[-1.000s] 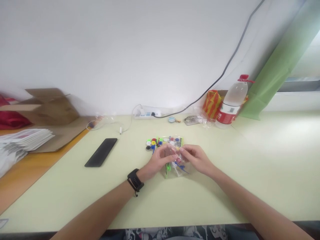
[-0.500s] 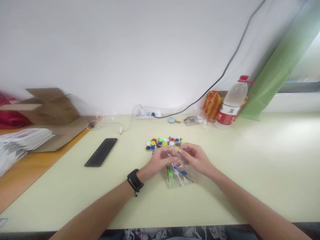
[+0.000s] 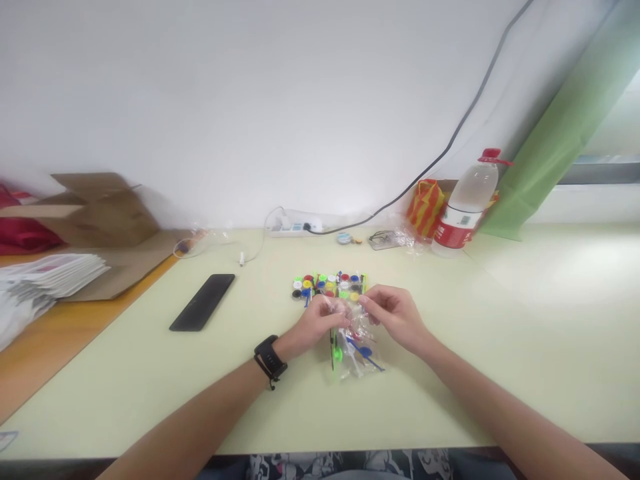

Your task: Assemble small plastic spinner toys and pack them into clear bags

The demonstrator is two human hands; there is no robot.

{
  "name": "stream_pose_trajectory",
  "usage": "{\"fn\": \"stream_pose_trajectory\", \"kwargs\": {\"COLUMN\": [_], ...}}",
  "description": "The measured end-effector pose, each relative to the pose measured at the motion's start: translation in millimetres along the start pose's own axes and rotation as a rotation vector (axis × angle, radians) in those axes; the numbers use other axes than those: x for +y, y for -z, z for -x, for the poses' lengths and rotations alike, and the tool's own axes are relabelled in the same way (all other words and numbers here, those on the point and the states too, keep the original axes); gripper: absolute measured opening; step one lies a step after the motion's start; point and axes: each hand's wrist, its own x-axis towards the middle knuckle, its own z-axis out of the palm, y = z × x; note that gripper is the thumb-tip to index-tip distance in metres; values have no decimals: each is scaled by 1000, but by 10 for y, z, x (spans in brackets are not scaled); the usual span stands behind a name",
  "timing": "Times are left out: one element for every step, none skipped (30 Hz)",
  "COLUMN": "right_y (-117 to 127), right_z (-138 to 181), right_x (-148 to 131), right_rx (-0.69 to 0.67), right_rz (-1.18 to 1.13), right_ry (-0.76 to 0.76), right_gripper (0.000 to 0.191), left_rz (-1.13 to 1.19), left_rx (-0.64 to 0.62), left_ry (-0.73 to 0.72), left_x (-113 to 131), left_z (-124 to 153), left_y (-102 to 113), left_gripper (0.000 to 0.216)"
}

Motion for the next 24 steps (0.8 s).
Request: {"fn": "stream_pose_trajectory", "kwargs": {"right_y": [0,0,0,0,0,1,3,7,12,20,28,36,45,53,60,67,74,82,92,104,118,134,151,169], "right_z": [0,-2,-4,-6,-7,-7,-7,-6,-5,-5,-5,-6,-8,-11,-14,-18,-23,-29,-35,-44,-53,-64,-75,-86], "right_x": [-3,-7,-12,-19,-27,-35,-43,-49,-53,-53,-50,-43,-35,-27,-19,-13,-9,-7,-7,-7,-6,-4,-1,5], "right_rx": [3,5,1,-6,-15,-23,-28,-29,-27,-18,-11,-4,3,9,11,11,9,9,12,20,33,49,61,63], "right_rz": [-7,-13,-17,-18,-13,-5,3,10,14,14,9,2,-6,-14,-23,-32,-39,-43,-44,-38,-26,-11,2,9], "right_ry": [-11,-22,-32,-39,-43,-43,-41,-39,-36,-31,-27,-24,-21,-20,-20,-21,-23,-25,-26,-26,-25,-24,-27,-34], "right_gripper": [34,34,34,35,36,37,38,39,39,39,38,37,36,36,35,35,35,36,36,37,37,38,38,39], "left_rz": [-4,-7,-13,-22,-34,-46,-57,-65,-68,-67,-62,-54,-44,-32,-23,-16,-11,-9,-11,-15,-22,-32,-41,-46], "left_rx": [12,24,37,54,70,80,83,83,78,63,44,24,7,-4,-2,16,49,91,137,181,221,252,277,293], "left_ry": [-9,-17,-24,-32,-38,-41,-41,-41,-41,-39,-38,-37,-37,-38,-41,-45,-48,-48,-47,-45,-43,-43,-45,-46], "left_x": [4,9,14,17,19,19,19,19,21,24,30,37,44,51,56,58,57,54,49,43,37,33,29,28], "left_z": [1,0,-1,-3,-6,-9,-12,-14,-16,-16,-16,-14,-13,-13,-13,-15,-19,-25,-32,-40,-48,-55,-62,-67], "left_y": [3,3,0,-3,-7,-9,-10,-8,-4,2,8,14,18,21,23,24,27,34,45,62,85,113,144,174], "left_gripper": [25,22,18,14,10,7,6,7,8,9,10,11,11,13,14,14,15,15,16,18,20,21,24,27]}}
